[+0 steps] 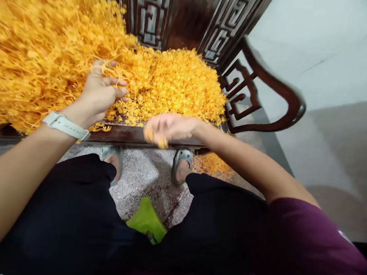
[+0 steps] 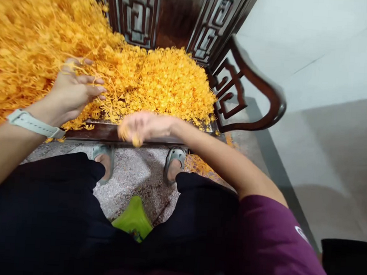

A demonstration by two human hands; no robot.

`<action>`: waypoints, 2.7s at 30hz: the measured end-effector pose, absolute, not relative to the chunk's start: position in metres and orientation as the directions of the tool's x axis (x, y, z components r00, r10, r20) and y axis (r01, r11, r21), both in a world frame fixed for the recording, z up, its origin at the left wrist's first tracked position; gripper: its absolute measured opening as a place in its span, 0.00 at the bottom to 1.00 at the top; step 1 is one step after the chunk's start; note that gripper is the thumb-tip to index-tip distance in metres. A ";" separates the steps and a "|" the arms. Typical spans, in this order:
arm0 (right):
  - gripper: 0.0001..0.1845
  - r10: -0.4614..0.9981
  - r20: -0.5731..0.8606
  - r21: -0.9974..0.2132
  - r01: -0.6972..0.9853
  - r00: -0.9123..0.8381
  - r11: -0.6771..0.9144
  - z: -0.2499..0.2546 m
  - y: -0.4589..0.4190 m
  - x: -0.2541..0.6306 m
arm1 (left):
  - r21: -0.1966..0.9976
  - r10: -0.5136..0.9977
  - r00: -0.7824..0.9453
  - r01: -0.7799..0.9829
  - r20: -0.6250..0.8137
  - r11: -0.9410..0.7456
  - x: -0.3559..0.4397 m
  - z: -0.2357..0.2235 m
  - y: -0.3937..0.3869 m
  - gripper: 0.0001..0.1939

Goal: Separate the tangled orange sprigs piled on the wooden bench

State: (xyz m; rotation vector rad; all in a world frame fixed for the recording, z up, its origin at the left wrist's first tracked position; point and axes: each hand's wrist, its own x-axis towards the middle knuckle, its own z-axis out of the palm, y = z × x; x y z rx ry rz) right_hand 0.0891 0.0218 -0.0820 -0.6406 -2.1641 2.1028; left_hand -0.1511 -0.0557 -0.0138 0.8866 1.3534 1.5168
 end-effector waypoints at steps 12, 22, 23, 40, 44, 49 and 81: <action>0.10 0.861 -0.349 -0.931 0.029 -0.370 -0.365 -0.076 0.009 0.131 | 0.993 0.969 -0.232 -0.101 -0.083 0.061 -0.109 -0.020 -0.064 0.38; 0.24 0.784 -0.205 -0.961 -0.031 -0.585 -0.275 -0.033 -0.022 0.121 | 0.918 0.992 -0.094 -0.396 -0.080 0.037 -0.062 -0.012 -0.065 0.35; 0.24 0.793 -0.147 -0.978 -0.032 -0.591 -0.206 -0.032 -0.024 0.121 | 0.915 0.995 -0.082 -0.402 -0.064 0.026 -0.060 -0.010 -0.064 0.35; 0.18 0.970 0.017 -0.947 -0.315 -0.242 -0.062 -0.002 -0.009 0.142 | 0.990 0.982 0.133 0.060 -0.135 0.128 -0.076 -0.003 -0.068 0.29; 0.19 0.982 -0.008 -0.941 -0.331 -0.190 -0.072 -0.001 -0.003 0.148 | 0.989 0.971 0.202 0.097 -0.128 0.111 -0.072 -0.005 -0.069 0.30; 0.20 0.991 0.093 -0.951 -0.304 -0.101 0.058 0.008 0.001 0.159 | 0.985 0.975 0.209 0.167 -0.071 0.036 -0.069 0.000 -0.066 0.12; 0.14 0.627 0.210 -0.920 0.065 -0.750 0.387 -0.021 -0.023 0.140 | 0.962 0.959 0.093 0.037 0.266 -0.271 -0.065 -0.006 -0.068 0.07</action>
